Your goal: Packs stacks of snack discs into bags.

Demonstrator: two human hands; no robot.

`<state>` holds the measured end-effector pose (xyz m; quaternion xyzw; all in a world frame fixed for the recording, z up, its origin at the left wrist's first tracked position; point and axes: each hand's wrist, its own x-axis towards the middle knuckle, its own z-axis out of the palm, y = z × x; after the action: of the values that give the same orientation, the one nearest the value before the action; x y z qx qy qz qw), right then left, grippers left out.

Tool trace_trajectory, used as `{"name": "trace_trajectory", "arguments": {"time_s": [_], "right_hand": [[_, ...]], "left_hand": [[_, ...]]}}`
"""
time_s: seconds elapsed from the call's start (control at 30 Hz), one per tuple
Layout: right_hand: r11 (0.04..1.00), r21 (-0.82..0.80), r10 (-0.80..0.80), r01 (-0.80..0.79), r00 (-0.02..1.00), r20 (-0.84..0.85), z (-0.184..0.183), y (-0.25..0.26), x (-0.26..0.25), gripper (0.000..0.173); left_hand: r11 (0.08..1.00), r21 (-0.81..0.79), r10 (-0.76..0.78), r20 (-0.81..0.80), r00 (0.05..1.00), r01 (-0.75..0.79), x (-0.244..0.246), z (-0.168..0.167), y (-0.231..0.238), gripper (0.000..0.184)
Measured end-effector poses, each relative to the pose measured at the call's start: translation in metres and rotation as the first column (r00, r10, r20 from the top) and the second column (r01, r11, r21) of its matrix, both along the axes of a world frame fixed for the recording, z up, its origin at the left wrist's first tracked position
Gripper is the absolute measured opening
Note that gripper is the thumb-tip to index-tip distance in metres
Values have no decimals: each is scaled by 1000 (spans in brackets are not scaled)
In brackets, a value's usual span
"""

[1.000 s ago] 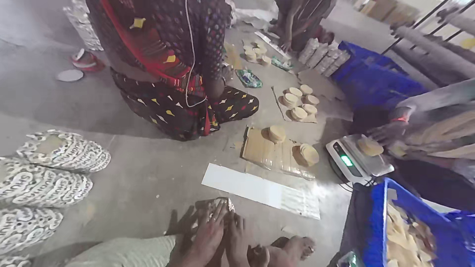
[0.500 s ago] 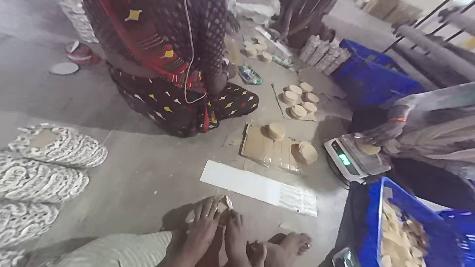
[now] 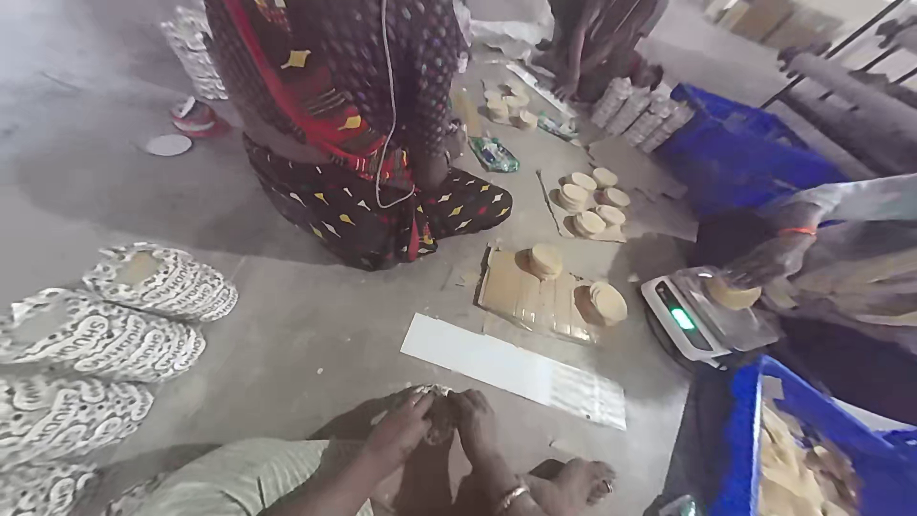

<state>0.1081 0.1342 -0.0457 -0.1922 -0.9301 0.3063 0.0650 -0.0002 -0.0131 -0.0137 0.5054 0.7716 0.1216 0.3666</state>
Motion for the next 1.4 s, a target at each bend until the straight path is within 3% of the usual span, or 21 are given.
{"name": "trace_trajectory", "arguments": {"time_s": [0.07, 0.17, 0.3, 0.4, 0.5, 0.57, 0.63, 0.7, 0.8, 0.9, 1.03, 1.1, 1.17, 1.27, 1.33, 1.4], "right_hand": [[999, -32, 8, -12, 992, -127, -7, 10, -10, 21], [989, 18, 148, -147, 966, -212, -13, 13, -22, 15], [950, 179, 287, -255, 940, -184, -16, 2, -13, 18], [931, 173, 328, -321, 945, -15, -4, -12, -4, 22], [939, 202, 273, -280, 960, 59, 1, -22, -1, 21], [975, 115, 154, -188, 955, 255, 16, -24, -7, 25], [1000, 0, -14, 14, 955, 296, 18, -24, -14, 28], [957, -185, -179, 225, 956, 233, 6, -22, -21, 24], [858, -348, -310, 378, 921, 235, 4, -26, -25, 21], [797, -417, -343, 437, 896, 283, 3, -22, -22, 25], [852, -380, -299, 360, 931, 211, 23, -16, -48, 38], [903, -362, -225, 231, 973, 61, 59, -30, -76, 47], [932, -354, -75, 72, 997, 3, 108, -64, -115, 54], [896, -400, 230, -191, 972, 51, 168, -155, -161, 40], [825, -467, 426, -318, 893, 145, 175, -221, -171, 37], [776, -508, 550, -373, 795, 257, 159, -273, -173, 41]], "left_hand": [[998, -51, -39, 20, 999, 40, -3, 4, 3, 30], [1000, -24, 1, 51, 999, 1, -2, 7, 0, 29], [997, 35, 61, 32, 998, -62, 3, -2, -6, 25], [948, 95, 304, 23, 952, -305, 12, -7, -7, 31], [842, -125, 539, 169, 825, -525, 8, 8, -4, 67], [709, -259, 703, 345, 623, -656, 4, 5, -8, 75], [554, -317, 802, 450, 392, -770, 6, -6, -10, 59], [433, -293, 832, 493, 253, -853, 10, -15, -5, 37], [406, -297, 838, 498, 222, -865, 13, -18, 2, 35], [381, -314, 788, 603, 128, -869, 14, -14, -2, 39], [347, -316, 715, 698, 31, -883, -14, 7, -14, 40], [322, -215, 683, 727, 69, -922, -33, 42, -37, 39], [195, -95, 652, 756, 57, -976, -50, 85, -82, 39], [-133, 32, 600, 798, -55, -991, -45, 123, -178, 32], [-323, 80, 634, 758, -152, -943, -24, 124, -241, 29], [-384, 58, 684, 689, -242, -921, -3, 104, -291, 38]]}}
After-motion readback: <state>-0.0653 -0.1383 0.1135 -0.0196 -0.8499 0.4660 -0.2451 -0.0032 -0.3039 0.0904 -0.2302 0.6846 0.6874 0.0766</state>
